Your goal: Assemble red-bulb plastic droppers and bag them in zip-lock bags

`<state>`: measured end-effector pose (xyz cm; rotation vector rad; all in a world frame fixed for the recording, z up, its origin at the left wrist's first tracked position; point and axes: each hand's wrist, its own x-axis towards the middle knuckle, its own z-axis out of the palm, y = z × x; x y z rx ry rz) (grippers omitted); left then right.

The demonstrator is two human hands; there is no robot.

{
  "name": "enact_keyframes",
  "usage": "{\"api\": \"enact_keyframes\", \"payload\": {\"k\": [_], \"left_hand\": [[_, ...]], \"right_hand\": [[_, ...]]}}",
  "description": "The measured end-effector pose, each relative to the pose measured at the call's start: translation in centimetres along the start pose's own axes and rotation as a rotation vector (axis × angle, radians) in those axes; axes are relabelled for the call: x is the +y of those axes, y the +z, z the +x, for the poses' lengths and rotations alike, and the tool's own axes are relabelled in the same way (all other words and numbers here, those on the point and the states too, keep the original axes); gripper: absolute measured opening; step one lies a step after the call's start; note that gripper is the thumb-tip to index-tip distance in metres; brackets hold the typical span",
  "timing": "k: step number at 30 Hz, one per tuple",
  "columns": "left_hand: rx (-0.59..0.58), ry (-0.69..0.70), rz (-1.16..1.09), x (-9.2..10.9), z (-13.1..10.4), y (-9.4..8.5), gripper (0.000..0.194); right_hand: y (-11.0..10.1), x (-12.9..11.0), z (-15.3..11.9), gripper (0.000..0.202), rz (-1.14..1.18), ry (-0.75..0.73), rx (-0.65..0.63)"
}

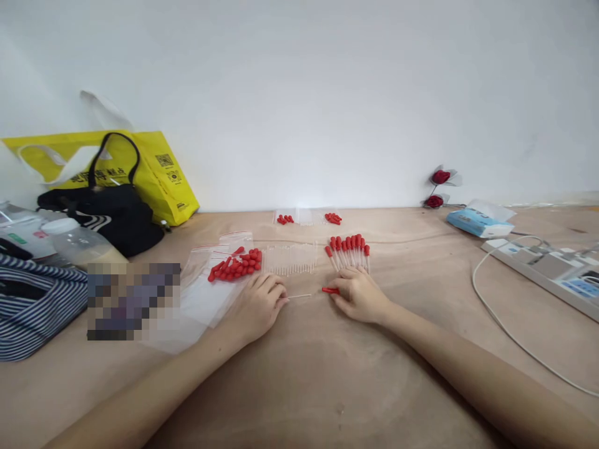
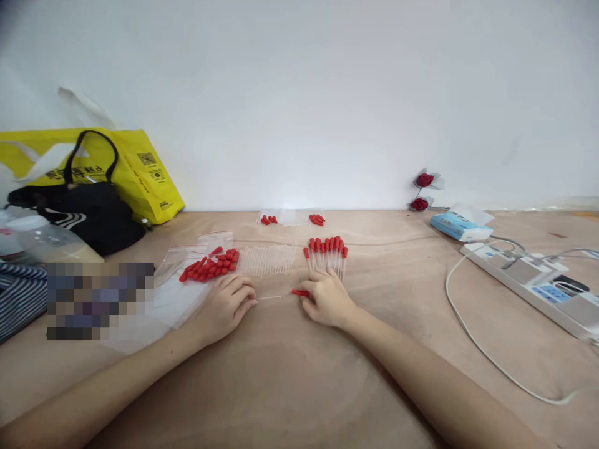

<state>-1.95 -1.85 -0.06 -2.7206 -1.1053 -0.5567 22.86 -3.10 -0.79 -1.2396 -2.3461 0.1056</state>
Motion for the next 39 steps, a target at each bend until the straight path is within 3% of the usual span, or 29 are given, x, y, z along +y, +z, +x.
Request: {"api": "enact_keyframes", "payload": {"k": [6,14,21,26,30,34,39], "left_hand": [[-0.027,-0.035,-0.081,1.1,0.8,0.1,0.010],[0.028,-0.130,-0.134,1.9,1.7,1.7,0.016],[0.011,-0.165,-0.184,1.8,1.5,1.8,0.012],[0.021,-0.176,-0.182,1.9,1.4,1.9,0.008],[0.098,-0.140,-0.156,2.2,1.3,2.0,0.008],[0.164,-0.097,-0.130,2.3,1.3,2.1,0.010],[0.206,-0.066,-0.152,2.4,1.3,2.1,0.014]], "right_hand": [[-0.4,0.9,-0.6,0.003,0.257,0.082,-0.087],[1.5,1.5,1.0,0.005,0.393,0.147,0.021],[2.0,1.4,1.6,0.004,0.506,0.160,0.058],[1.8,0.5,0.5,0.010,0.395,0.054,0.090],[1.9,0.0,0.0,0.015,0.228,-0.054,0.089],[2.1,-0.7,0.1,0.017,0.117,-0.064,0.087],[2.1,-1.2,0.2,0.014,0.163,-0.049,0.121]]}}
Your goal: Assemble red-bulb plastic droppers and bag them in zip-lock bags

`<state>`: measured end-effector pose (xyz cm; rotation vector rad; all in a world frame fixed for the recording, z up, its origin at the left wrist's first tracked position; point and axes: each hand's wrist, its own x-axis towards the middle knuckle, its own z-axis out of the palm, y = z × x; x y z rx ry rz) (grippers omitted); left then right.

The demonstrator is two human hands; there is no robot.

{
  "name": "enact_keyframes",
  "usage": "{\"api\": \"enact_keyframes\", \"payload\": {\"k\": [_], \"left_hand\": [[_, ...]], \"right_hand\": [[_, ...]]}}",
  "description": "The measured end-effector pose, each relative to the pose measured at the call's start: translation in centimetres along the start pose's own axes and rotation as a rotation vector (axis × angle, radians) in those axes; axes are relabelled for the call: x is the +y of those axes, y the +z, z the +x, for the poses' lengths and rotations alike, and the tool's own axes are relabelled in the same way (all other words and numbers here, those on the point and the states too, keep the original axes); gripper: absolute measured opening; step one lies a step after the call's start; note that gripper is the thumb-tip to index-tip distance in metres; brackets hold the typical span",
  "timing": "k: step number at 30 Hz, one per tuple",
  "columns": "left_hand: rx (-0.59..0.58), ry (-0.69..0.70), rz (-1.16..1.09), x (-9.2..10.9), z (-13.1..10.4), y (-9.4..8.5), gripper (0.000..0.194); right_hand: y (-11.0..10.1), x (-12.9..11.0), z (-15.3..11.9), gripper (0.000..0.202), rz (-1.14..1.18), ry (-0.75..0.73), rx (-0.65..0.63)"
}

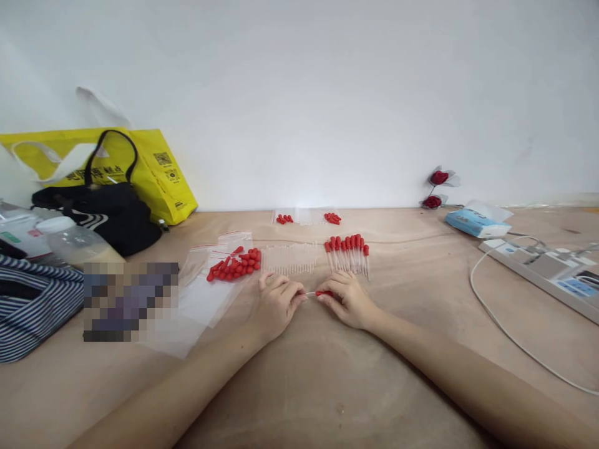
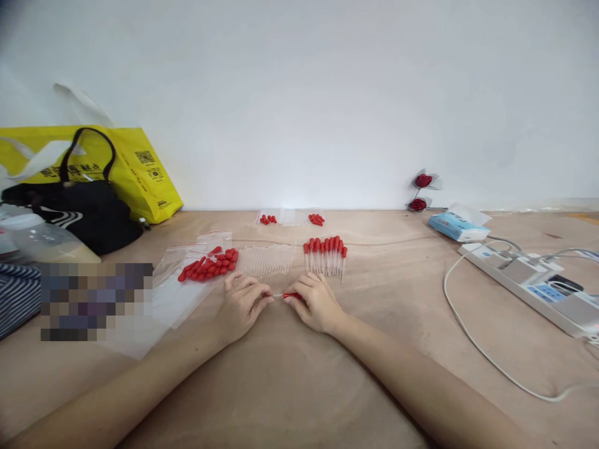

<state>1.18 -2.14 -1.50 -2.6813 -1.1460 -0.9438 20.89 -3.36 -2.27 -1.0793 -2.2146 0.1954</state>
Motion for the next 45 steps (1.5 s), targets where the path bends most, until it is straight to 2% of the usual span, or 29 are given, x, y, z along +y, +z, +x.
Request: {"api": "enact_keyframes", "payload": {"k": [4,15,26,34,38,45], "left_hand": [[0.030,0.061,-0.025,0.1,0.0,-0.1,0.013],[0.099,0.148,0.040,0.6,0.0,-0.5,0.015],[0.065,0.157,0.090,0.8,-0.1,-0.3,0.017],[0.099,0.134,0.115,1.1,-0.2,-0.3,0.018],[0.121,0.118,0.111,0.6,0.1,-0.2,0.013],[0.066,0.107,0.140,0.6,0.1,-0.7,0.017]], "right_hand": [[0.1,-0.1,0.0,0.013,0.066,-0.008,0.020],[0.5,0.3,-0.1,0.011,0.109,-0.146,0.085],[0.6,0.0,0.3,0.016,-0.052,-0.231,0.060],[0.5,-0.6,0.5,0.017,-0.131,-0.217,0.083],[-0.2,-0.2,0.3,0.014,-0.164,-0.210,0.149],[-0.8,0.5,-0.2,0.014,-0.212,-0.195,0.155]]}}
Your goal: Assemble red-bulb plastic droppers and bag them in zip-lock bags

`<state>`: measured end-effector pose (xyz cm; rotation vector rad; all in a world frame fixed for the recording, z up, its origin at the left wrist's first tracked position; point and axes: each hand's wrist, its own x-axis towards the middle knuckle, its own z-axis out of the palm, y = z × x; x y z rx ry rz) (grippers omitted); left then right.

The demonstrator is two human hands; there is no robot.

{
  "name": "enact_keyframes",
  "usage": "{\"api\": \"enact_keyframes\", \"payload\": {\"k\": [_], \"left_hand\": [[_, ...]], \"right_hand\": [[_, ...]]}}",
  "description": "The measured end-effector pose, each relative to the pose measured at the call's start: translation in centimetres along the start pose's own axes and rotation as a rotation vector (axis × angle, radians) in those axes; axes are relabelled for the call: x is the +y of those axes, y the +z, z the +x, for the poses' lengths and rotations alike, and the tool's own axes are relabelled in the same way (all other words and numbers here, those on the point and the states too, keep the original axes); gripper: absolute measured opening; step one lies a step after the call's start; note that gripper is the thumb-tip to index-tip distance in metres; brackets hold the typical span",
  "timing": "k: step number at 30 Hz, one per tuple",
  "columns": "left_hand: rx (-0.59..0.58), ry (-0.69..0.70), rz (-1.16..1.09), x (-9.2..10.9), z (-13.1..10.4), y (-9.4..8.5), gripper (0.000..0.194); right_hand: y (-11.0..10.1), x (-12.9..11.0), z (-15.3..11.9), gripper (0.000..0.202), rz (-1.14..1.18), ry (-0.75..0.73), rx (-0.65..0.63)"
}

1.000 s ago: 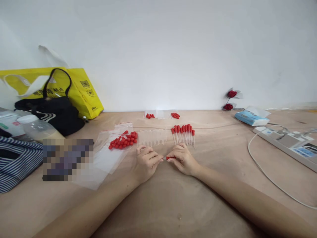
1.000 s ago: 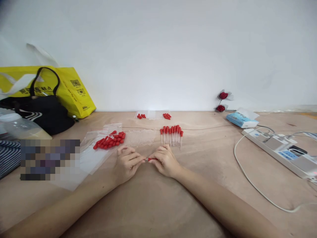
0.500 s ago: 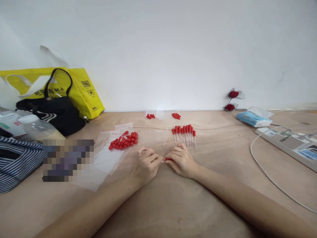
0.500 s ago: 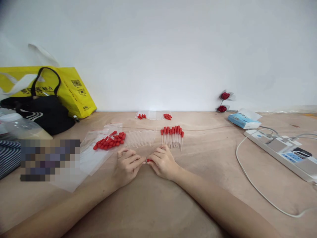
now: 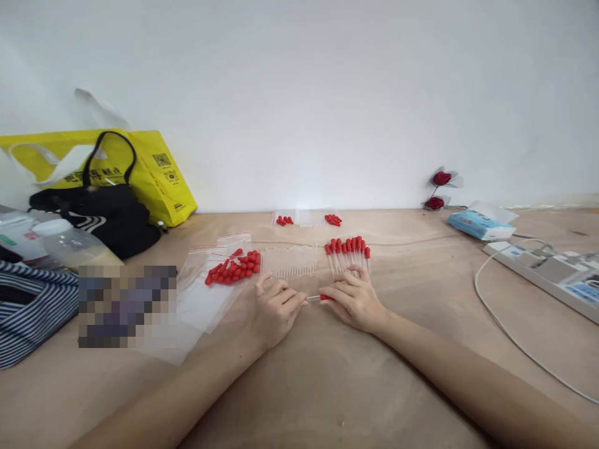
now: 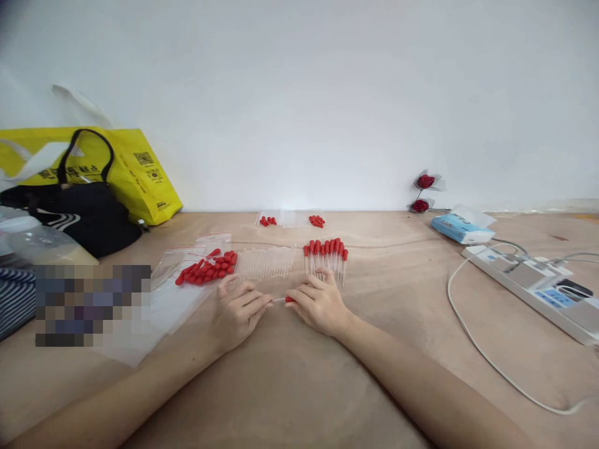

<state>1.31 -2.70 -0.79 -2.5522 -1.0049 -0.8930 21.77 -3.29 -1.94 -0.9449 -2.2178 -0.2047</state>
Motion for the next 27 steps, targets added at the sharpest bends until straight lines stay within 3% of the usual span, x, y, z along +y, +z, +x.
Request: {"api": "enact_keyframes", "payload": {"k": [16,21,27], "left_hand": [[0.017,0.014,-0.046,0.2,-0.3,0.3,0.015],[0.060,-0.014,-0.036,0.1,-0.1,0.3,0.014],[0.088,-0.032,-0.048,0.3,0.2,0.2,0.017]], "right_hand": [[0.9,0.0,0.3,0.010,0.155,-0.007,-0.049],[0.9,0.6,0.2,0.025,0.321,0.213,0.034],[1.7,-1.0,0.7,0.031,0.777,0.513,0.105]]}}
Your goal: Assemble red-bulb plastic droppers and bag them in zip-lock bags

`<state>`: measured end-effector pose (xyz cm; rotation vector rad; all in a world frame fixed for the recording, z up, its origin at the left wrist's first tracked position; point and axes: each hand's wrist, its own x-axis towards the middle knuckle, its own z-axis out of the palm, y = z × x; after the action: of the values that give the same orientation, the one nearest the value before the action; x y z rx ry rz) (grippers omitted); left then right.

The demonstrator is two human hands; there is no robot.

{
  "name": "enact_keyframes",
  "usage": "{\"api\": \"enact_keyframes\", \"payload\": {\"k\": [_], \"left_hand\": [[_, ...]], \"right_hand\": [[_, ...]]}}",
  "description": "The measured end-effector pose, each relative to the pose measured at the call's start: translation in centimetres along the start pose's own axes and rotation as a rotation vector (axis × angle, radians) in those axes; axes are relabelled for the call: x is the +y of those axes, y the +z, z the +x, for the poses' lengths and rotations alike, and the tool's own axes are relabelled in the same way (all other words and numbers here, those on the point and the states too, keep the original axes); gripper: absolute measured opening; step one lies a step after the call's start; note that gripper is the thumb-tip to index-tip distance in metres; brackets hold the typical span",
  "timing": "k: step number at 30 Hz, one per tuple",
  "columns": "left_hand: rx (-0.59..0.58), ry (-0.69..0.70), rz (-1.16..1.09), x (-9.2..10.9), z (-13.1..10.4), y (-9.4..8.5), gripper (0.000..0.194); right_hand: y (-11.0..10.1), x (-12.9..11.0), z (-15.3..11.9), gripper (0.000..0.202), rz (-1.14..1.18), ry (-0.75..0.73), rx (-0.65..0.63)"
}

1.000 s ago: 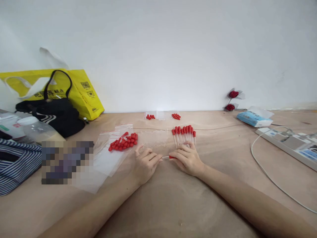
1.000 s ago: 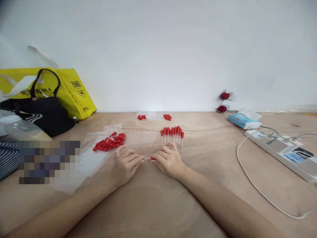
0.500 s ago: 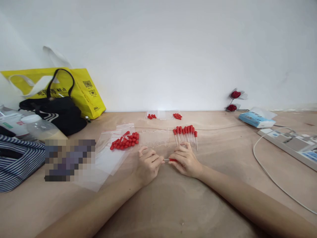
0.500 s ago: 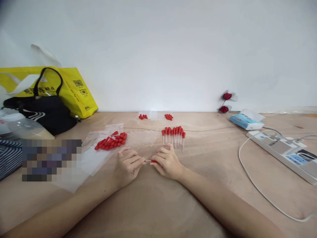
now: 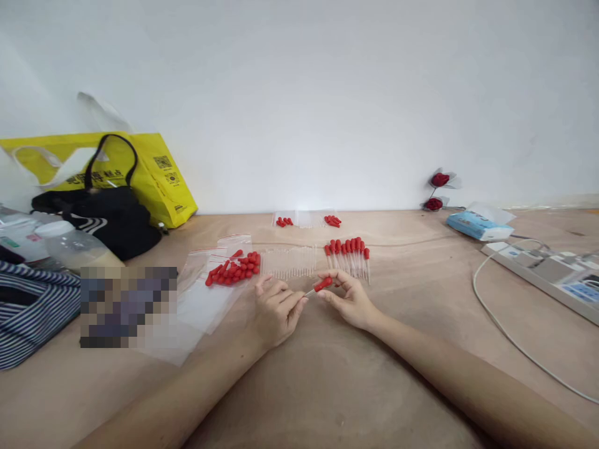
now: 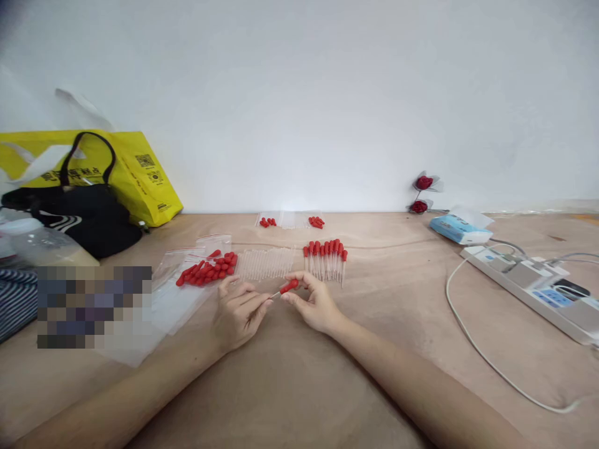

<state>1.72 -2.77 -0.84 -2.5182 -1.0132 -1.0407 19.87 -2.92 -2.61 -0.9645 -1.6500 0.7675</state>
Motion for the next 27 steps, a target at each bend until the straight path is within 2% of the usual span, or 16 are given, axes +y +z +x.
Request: {"api": "enact_keyframes", "payload": {"k": [3,6,8,11,13,15,18,23,27], "left_hand": [[-0.011,-0.013,-0.050,0.1,0.0,-0.2,0.018],[-0.052,-0.056,-0.127,0.0,0.1,-0.5,0.019],[-0.074,-0.097,-0.158,-0.2,0.2,-0.6,0.020],[-0.100,-0.133,-0.163,-0.5,0.3,-0.6,0.020],[-0.124,-0.139,-0.159,-0.6,0.3,-0.5,0.021],[-0.142,-0.148,-0.157,-0.6,0.2,-0.4,0.022],[-0.154,-0.170,-0.151,-0.7,0.1,-0.4,0.025],[-0.163,-0.188,-0.128,-0.9,0.2,-0.5,0.028],[-0.158,-0.187,-0.118,-0.8,0.3,-0.6,0.026]], "right_hand": [[1.2,-0.2,0.4,0.030,0.149,0.077,0.002],[0.6,0.3,2.0,0.036,0.080,0.080,0.058],[-1.0,0.9,3.8,0.041,-0.078,0.103,0.129],[-4.0,2.0,6.6,0.047,-0.363,0.259,0.248],[-5.5,2.6,8.2,0.039,-0.591,0.365,0.263],[-6.3,3.2,9.1,0.033,-0.800,0.425,0.226],[-6.0,3.9,9.7,0.029,-0.950,0.448,0.176],[-5.0,4.3,9.5,0.028,-1.023,0.421,0.134],[-4.7,3.7,9.2,0.028,-1.059,0.398,0.128]]}}
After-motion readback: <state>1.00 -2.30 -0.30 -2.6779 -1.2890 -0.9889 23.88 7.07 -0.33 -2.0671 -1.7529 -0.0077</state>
